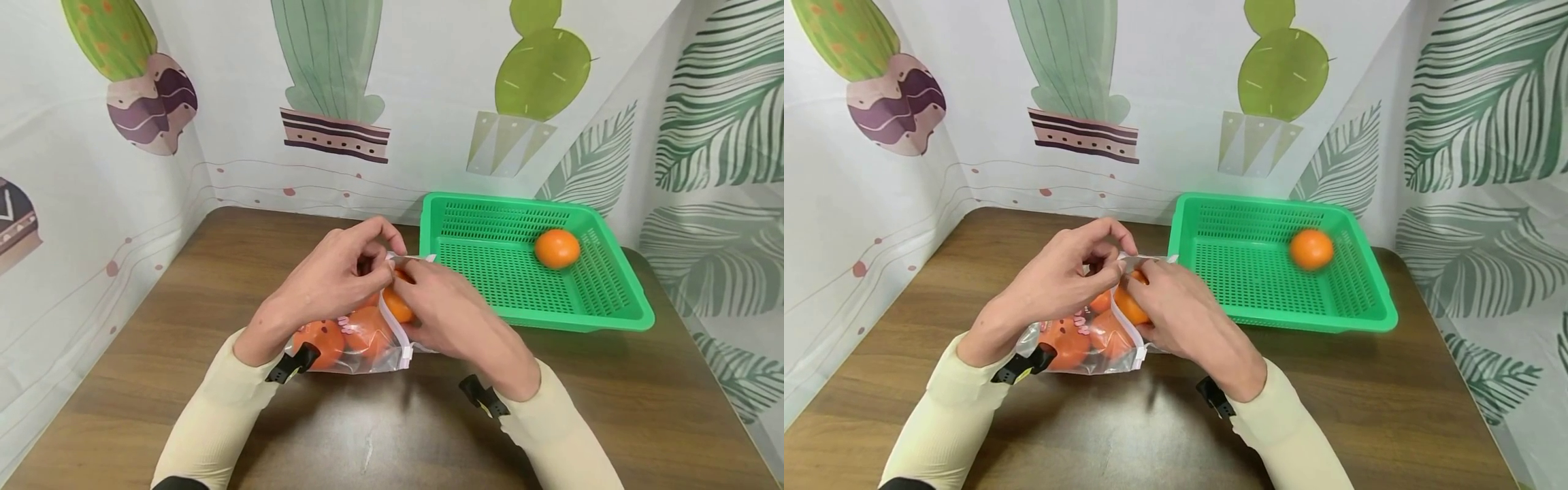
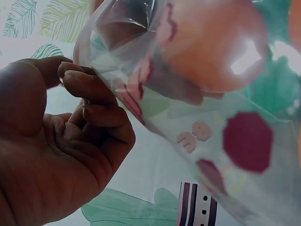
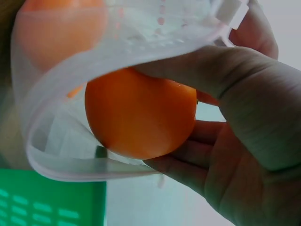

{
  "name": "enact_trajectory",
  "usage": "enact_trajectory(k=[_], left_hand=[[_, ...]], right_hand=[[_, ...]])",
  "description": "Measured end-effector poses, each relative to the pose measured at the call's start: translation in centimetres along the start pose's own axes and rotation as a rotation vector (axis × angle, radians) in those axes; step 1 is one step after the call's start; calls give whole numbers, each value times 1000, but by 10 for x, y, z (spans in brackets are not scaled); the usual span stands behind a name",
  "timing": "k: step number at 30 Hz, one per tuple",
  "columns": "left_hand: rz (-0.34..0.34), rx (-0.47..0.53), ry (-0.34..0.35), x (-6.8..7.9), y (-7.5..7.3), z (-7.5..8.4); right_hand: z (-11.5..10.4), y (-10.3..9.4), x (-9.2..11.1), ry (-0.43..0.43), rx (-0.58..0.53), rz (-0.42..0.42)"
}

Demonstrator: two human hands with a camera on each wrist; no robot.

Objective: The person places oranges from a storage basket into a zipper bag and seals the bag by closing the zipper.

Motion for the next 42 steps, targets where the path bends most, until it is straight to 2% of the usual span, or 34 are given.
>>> enact_trajectory(k=[4, 10, 15, 22, 25, 30, 37, 42], left_hand=[[17, 16, -15, 0, -2, 1], [33, 37, -33, 0, -3, 0], [44, 19, -36, 0, -3, -2], [80, 8, -44, 0, -4, -4], [87, -4, -44, 0, -4, -4], [92, -11, -54, -1, -4, -5], [90, -48, -24, -4, 0, -4], [95, -78, -37, -4, 2, -7]], right_hand=[[1, 7, -3, 21, -28, -28], [4, 18, -7, 44, 15, -75], [5, 25, -10, 5, 24, -43], [10, 35, -14, -18, 102, -8], [12, 36, -14, -55, 113, 23], [14, 37, -14, -99, 86, 46], [18, 39, -10, -68, 33, 25], [19, 42, -10, -69, 9, -5]])
Point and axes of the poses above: each hand's wrist, its own x-axis away from the middle knuckle, its own y-axis out of the palm, z = x × y, the point moved 5 cm from there along -x, towards the middle knuckle, and after that the axes turned 14 degrees about -x, right-handed, at the moved point
